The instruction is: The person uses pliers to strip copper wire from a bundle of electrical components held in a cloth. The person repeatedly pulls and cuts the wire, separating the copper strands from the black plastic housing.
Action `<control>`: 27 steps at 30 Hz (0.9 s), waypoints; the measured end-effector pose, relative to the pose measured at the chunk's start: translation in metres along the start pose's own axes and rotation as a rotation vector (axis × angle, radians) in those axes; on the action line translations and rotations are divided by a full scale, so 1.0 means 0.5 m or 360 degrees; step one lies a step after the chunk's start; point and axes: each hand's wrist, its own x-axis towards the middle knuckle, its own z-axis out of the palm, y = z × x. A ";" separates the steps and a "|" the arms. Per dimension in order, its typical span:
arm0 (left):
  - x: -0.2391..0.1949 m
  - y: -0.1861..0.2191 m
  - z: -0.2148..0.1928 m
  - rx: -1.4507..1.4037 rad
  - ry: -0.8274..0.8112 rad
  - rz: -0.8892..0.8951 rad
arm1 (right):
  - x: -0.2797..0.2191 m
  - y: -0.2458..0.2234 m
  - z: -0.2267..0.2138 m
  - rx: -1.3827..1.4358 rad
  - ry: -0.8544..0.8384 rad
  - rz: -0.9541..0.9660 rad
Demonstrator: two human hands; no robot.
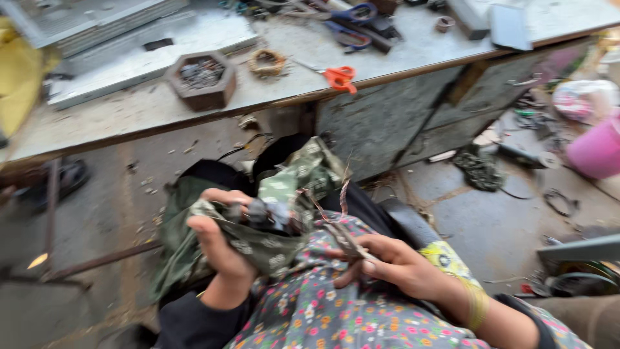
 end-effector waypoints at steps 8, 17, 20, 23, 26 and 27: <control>0.016 0.010 0.007 -0.0237 -0.0618 0.0388 | -0.028 -0.007 0.011 -0.0207 -0.0099 0.0211; 0.095 0.094 0.041 0.0139 -0.1566 0.0851 | -0.040 -0.008 0.010 -0.0343 -0.0059 0.0171; 0.098 0.111 0.054 0.0245 -0.1640 0.0906 | -0.050 -0.016 0.005 -0.0732 -0.0205 -0.0111; 0.095 0.125 0.071 0.0278 -0.1659 0.1010 | -0.056 -0.019 0.002 -0.1218 -0.0060 -0.0152; 0.093 0.145 0.084 0.0430 -0.1722 0.1077 | -0.059 -0.026 -0.005 -0.1316 -0.0090 -0.0164; 0.090 0.153 0.086 0.0510 -0.1753 0.1089 | -0.060 -0.027 -0.006 -0.1341 -0.0099 -0.0144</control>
